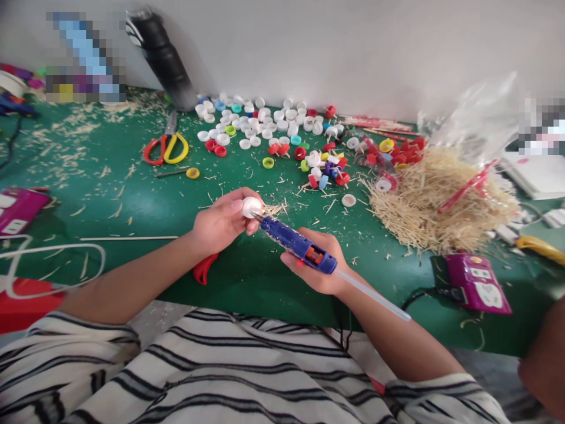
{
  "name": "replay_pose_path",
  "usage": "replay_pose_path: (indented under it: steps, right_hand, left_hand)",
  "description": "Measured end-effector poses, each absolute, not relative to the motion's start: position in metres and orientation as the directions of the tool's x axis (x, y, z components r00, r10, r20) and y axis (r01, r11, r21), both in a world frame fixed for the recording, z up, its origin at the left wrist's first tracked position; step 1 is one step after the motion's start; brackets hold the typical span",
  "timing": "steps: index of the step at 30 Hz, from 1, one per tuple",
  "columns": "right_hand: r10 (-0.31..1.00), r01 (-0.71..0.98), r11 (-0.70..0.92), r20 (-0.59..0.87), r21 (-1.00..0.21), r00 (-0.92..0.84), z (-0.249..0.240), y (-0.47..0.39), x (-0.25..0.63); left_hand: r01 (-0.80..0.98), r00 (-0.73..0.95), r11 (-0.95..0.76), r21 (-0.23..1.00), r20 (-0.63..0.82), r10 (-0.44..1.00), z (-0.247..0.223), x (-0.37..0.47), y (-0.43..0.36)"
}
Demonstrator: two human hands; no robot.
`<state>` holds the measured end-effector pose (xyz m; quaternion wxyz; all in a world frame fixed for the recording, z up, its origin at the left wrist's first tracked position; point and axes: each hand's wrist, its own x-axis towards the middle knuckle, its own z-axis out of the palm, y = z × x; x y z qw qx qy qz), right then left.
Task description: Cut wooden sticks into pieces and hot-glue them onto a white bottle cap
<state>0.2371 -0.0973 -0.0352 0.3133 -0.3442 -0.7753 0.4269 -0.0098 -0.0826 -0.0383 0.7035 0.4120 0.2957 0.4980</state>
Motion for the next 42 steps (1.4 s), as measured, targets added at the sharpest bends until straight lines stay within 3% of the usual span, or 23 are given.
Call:
replay_pose_path:
  steps: [42]
  right_hand:
    - [0.840, 0.258, 0.282, 0.107, -0.924, -0.532, -0.0346, -0.0980, 0.2380]
  left_hand:
    - [-0.409, 0.305, 0.139, 0.902, -0.008, 0.952, -0.0402, -0.0085, -0.0819]
